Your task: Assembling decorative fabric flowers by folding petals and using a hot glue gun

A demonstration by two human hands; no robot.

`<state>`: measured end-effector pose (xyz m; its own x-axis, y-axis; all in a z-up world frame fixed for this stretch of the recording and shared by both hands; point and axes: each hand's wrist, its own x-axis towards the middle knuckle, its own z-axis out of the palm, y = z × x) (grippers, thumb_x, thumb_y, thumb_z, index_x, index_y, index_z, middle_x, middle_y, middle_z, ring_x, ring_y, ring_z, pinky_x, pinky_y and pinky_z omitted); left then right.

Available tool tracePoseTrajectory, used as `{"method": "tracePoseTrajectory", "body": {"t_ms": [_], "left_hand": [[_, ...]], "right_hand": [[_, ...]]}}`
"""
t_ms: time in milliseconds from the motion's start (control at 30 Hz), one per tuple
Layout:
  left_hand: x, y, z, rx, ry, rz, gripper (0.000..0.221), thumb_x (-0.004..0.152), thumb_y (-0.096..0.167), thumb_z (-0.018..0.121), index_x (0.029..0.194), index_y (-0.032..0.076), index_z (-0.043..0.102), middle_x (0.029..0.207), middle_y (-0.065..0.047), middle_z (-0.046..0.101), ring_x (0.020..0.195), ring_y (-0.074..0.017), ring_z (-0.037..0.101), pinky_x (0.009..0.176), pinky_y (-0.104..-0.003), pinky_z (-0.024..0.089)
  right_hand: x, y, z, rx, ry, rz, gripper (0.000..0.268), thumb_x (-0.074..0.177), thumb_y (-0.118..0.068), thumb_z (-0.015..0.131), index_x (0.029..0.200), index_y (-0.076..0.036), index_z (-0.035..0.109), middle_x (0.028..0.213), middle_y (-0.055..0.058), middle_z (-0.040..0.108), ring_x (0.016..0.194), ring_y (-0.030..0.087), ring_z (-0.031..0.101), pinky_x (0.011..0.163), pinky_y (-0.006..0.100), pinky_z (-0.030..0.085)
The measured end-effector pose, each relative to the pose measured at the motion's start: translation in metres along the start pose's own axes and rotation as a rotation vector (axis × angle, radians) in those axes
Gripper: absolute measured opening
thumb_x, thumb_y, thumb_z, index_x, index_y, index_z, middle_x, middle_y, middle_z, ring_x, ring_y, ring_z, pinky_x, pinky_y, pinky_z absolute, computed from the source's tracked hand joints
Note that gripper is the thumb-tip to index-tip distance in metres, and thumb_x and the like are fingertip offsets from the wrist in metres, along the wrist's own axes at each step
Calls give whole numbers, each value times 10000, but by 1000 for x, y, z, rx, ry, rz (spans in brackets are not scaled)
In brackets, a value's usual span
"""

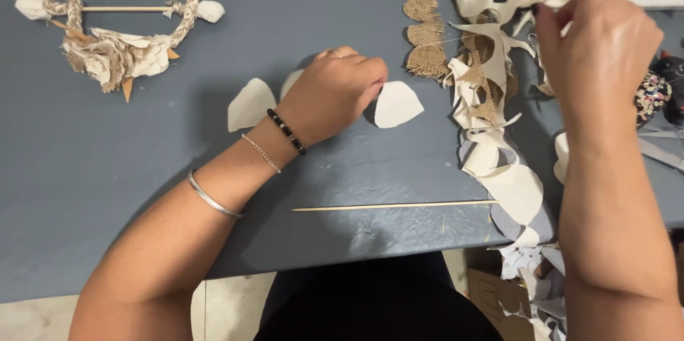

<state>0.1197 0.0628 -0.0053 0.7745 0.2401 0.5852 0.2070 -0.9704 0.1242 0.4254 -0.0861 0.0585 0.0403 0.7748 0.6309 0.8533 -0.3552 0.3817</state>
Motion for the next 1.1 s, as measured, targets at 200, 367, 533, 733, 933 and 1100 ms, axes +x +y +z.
{"method": "tracePoseTrajectory", "body": {"t_ms": [200,367,533,733,933,1100], "left_hand": [[12,28,-14,-156,-98,-171,109,985,244,625,951,149,584,765,-63,652,693,-354,634,589,-487,473],[18,41,-32,-517,-145,-216,126,947,252,682,961,165,593,889,-5,713,765,-247,648,705,-383,462],[16,31,-32,-590,-246,-338,395,798,234,810,1083,195,540,776,64,721,669,-164,632,752,-332,466],[1,0,-3,-399,-331,-266,248,760,356,789,916,192,688,856,27,656,821,-224,611,879,-364,413],[4,-3,-12,-525,-282,-321,160,749,237,641,891,186,587,870,52,626,804,-178,568,787,-351,410],[12,0,-30,-641,-266,-546,262,745,208,598,997,160,542,839,13,621,746,-157,563,665,-306,450]], "right_hand": [[13,-76,-65,1126,-429,-242,789,867,-446,706,1513,-57,475,1466,204,595,1177,338,637,985,458,502],[8,-95,-66,1103,-655,-273,716,890,-79,660,1532,-135,346,1131,62,701,521,150,608,520,328,520],[9,-74,-52,1127,-504,-208,311,1008,-86,592,1315,-109,638,1060,36,745,718,153,647,636,293,494],[9,-61,-40,1209,-495,-42,116,1093,-93,628,1169,-60,709,927,39,700,546,79,499,477,219,384],[7,-49,-23,1302,-528,109,102,1062,-29,634,1111,-49,721,968,52,724,813,106,625,667,245,492],[14,-47,-34,1261,-556,255,197,1062,-22,633,1229,-68,726,1039,89,741,811,120,646,634,249,515]]}}
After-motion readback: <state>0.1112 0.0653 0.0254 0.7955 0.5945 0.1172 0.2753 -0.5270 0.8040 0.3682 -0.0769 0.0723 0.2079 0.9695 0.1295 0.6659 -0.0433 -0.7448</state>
